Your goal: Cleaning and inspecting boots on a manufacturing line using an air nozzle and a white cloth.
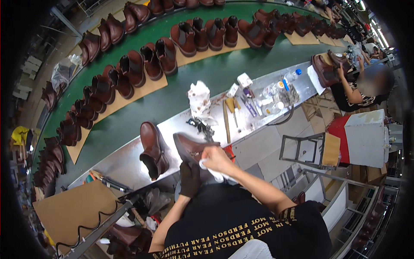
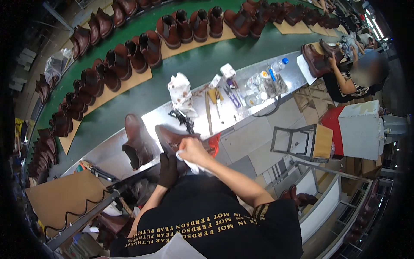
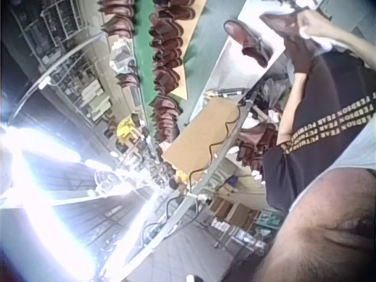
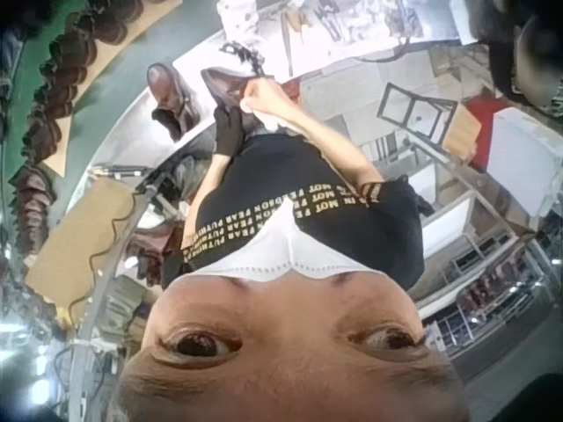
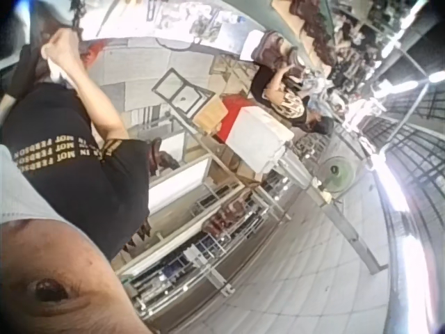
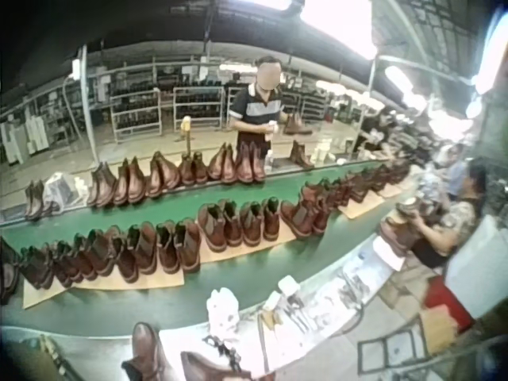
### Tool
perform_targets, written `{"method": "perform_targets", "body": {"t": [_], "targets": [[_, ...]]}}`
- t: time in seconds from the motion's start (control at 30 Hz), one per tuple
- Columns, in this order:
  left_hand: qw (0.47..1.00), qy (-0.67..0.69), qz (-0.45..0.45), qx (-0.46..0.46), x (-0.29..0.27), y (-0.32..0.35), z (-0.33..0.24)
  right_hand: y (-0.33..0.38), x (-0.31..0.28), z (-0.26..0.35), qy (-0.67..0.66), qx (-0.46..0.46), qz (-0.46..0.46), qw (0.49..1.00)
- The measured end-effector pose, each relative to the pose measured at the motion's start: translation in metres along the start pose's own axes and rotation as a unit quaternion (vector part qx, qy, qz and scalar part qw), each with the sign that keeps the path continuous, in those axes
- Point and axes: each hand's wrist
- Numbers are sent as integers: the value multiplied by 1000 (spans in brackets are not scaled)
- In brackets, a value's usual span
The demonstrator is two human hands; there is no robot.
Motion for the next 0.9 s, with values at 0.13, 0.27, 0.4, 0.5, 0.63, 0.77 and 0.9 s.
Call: {"method": "perform_targets", "body": {"t": [0.13,0.27,0.4,0.5,0.63,0.77,0.9], "targets": [[1000,-8,-1,29,-3,4,2,13,-7,10,9,31,32,999],[1000,18,-20,2,-4,8,1,26,-5,6,-25,70,52,996],[999,22,1,-32,-6,12,-5,7,4,8,-4,74,63,995],[999,-3,-31,27,2,18,15,26,-1,3,14,77,64,995],[999,11,-15,34,-5,3,-2,20,3,-14,-22,-15,0,1000],[993,68,26,-96,-15,-12,-30,9,-2,4,-67,106,37,991],[983,79,38,-159,-28,-15,-47,33,-10,10,-51,141,68,986]]}}
Point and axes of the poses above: each hand's wrist, its own y-axis away from the middle knuckle, its own x-axis out of the palm, z = x × y, and after that the axes turned 4 degrees about -z, right-handed
